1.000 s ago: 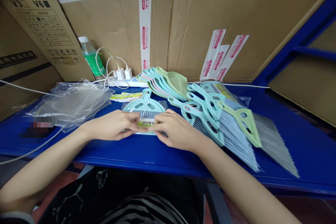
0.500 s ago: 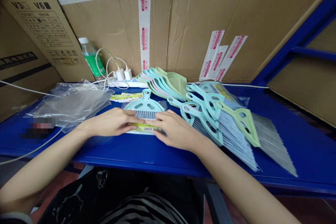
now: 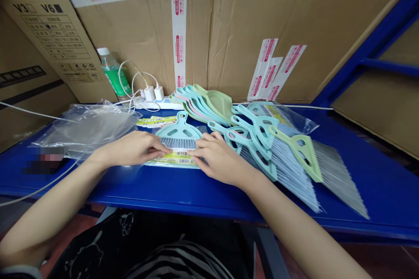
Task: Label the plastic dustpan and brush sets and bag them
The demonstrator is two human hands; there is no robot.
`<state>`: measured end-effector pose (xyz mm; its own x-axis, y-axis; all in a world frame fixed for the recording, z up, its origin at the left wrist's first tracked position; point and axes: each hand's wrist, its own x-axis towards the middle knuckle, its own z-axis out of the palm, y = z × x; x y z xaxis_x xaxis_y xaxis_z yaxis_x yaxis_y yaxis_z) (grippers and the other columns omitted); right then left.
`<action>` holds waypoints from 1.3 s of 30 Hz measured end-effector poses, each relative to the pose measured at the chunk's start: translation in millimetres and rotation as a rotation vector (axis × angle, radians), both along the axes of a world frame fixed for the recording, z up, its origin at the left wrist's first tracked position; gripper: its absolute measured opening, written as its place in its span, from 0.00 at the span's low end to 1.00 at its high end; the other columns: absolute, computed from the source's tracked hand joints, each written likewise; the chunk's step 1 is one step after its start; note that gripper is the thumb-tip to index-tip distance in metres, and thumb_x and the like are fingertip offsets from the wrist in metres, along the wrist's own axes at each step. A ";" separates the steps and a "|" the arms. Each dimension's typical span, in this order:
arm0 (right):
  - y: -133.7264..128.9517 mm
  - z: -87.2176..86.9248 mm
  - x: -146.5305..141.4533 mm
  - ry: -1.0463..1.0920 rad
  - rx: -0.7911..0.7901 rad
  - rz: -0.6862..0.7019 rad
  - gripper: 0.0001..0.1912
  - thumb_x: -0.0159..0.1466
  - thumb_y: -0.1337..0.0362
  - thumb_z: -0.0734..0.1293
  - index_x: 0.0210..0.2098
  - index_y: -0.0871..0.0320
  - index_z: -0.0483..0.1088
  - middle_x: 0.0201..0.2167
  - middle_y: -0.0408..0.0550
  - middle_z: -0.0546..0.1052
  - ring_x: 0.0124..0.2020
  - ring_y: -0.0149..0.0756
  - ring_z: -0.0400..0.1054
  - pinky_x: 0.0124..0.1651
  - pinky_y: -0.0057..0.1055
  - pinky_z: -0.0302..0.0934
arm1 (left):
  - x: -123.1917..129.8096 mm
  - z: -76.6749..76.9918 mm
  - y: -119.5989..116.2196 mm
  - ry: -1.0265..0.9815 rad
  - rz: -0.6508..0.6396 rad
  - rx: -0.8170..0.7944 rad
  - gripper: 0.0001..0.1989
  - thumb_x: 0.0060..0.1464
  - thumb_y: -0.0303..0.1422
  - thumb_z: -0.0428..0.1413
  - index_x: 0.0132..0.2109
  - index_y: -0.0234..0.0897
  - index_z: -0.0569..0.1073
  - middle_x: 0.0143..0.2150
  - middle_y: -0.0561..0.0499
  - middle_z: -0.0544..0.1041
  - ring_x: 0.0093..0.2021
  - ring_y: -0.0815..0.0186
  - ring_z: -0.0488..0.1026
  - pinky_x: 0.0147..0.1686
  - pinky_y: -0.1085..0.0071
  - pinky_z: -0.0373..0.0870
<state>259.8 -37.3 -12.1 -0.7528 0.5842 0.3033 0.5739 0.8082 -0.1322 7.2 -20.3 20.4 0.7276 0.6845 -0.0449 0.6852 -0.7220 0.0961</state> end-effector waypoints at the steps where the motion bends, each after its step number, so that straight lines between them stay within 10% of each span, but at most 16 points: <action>1: 0.2 0.9 0.4 -0.001 -0.001 -0.004 0.18 0.70 0.65 0.57 0.37 0.57 0.79 0.26 0.48 0.71 0.34 0.41 0.61 0.40 0.39 0.51 | -1.3 0.6 0.3 0.004 0.021 -0.015 0.13 0.61 0.33 0.52 0.49 0.45 0.79 0.44 0.52 0.83 0.41 0.63 0.79 0.36 0.71 0.68; 16: 6.4 6.7 11.1 -0.018 0.027 -0.112 0.20 0.69 0.61 0.57 0.21 0.55 0.64 0.25 0.47 0.66 0.32 0.39 0.62 0.36 0.36 0.56 | -11.9 14.4 6.5 0.032 0.175 0.000 0.16 0.58 0.39 0.53 0.28 0.40 0.80 0.24 0.52 0.77 0.22 0.70 0.67 0.25 0.72 0.55; 33: -5.0 7.9 1.4 -0.075 -0.184 -0.374 0.07 0.65 0.67 0.57 0.30 0.52 0.57 0.18 0.38 0.66 0.19 0.34 0.59 0.23 0.29 0.44 | -5.4 12.5 9.1 0.170 0.297 -0.105 0.12 0.59 0.42 0.53 0.36 0.38 0.67 0.28 0.53 0.74 0.27 0.66 0.67 0.27 0.72 0.54; 39: -2.4 14.5 -0.6 -0.093 -0.220 -0.360 0.04 0.65 0.66 0.57 0.33 0.54 0.61 0.32 0.46 0.70 0.23 0.34 0.63 0.26 0.30 0.52 | -9.1 8.9 12.3 0.130 0.261 -0.145 0.10 0.59 0.41 0.52 0.36 0.39 0.66 0.27 0.54 0.75 0.25 0.68 0.67 0.27 0.72 0.55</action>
